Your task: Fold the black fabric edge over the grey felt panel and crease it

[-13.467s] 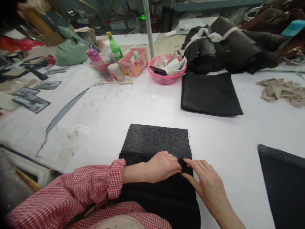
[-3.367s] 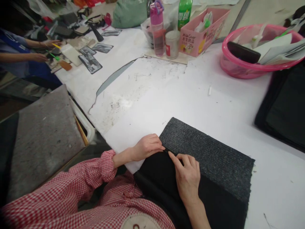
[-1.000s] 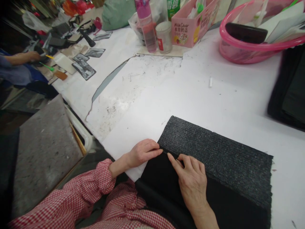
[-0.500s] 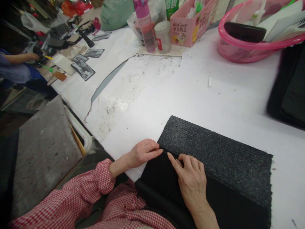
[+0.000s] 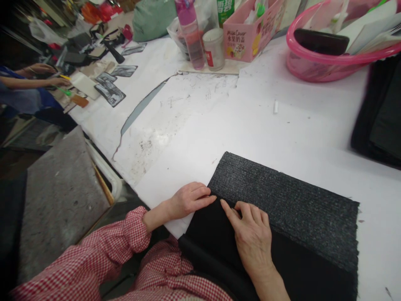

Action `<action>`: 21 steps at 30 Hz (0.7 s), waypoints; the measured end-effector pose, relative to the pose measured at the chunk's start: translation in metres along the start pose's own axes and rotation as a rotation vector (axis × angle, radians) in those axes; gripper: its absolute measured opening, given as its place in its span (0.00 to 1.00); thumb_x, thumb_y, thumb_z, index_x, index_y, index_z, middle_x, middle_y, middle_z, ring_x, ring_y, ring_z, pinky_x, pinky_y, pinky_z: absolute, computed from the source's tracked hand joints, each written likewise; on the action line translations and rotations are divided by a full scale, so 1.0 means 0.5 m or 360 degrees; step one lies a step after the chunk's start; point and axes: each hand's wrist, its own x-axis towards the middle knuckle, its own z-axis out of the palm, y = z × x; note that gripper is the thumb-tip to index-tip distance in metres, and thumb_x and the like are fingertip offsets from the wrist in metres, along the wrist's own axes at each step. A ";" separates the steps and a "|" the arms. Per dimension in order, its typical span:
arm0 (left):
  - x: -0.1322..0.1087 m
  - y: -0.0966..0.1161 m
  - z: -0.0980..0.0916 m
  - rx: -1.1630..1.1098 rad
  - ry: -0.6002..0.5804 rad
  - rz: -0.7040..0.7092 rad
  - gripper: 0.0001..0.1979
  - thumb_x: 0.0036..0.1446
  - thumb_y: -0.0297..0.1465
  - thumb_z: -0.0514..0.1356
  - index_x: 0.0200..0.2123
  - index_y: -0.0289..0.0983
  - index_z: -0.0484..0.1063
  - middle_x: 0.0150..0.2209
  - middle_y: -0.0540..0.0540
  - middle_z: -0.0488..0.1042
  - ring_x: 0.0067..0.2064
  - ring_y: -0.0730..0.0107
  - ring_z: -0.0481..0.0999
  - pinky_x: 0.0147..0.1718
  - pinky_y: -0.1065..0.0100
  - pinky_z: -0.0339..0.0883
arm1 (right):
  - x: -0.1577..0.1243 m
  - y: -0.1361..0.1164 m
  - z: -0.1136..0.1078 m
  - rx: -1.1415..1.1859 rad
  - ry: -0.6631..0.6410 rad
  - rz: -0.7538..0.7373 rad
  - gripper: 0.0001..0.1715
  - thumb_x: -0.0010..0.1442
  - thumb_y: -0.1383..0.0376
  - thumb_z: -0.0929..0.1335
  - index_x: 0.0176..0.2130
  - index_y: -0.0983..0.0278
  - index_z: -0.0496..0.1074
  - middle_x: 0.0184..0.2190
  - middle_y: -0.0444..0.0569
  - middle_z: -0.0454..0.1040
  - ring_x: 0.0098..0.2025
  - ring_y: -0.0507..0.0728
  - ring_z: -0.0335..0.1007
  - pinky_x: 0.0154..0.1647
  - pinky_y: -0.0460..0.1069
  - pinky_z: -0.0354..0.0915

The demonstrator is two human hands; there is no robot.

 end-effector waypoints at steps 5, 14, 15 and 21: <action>-0.005 -0.006 -0.003 -0.0008 -0.0009 0.0053 0.11 0.65 0.23 0.57 0.50 0.34 0.69 0.44 0.44 0.73 0.45 0.65 0.73 0.43 0.63 0.73 | 0.001 -0.001 -0.002 -0.0035 -0.0001 -0.0026 0.27 0.66 0.74 0.60 0.58 0.52 0.69 0.40 0.49 0.68 0.42 0.58 0.62 0.41 0.53 0.55; -0.022 -0.015 -0.023 -0.0026 -0.0042 -0.0039 0.10 0.66 0.23 0.55 0.49 0.32 0.70 0.45 0.41 0.74 0.50 0.61 0.72 0.46 0.60 0.74 | 0.006 -0.006 0.000 -0.0007 0.0002 0.0000 0.27 0.66 0.75 0.61 0.58 0.51 0.68 0.39 0.48 0.68 0.42 0.58 0.62 0.41 0.53 0.55; -0.022 -0.015 -0.026 -0.0038 -0.0055 -0.0055 0.10 0.67 0.23 0.54 0.49 0.32 0.70 0.45 0.41 0.74 0.50 0.61 0.72 0.47 0.59 0.73 | 0.006 -0.006 0.001 0.0014 0.0006 0.0006 0.27 0.66 0.75 0.61 0.58 0.51 0.69 0.39 0.48 0.68 0.42 0.58 0.61 0.41 0.54 0.55; -0.020 0.024 -0.043 -0.0052 0.0130 -0.0292 0.13 0.67 0.23 0.51 0.46 0.35 0.74 0.45 0.42 0.75 0.48 0.62 0.74 0.50 0.59 0.73 | 0.008 -0.017 -0.013 0.0179 0.0194 0.0065 0.23 0.64 0.73 0.66 0.54 0.53 0.71 0.35 0.47 0.67 0.39 0.56 0.62 0.39 0.53 0.55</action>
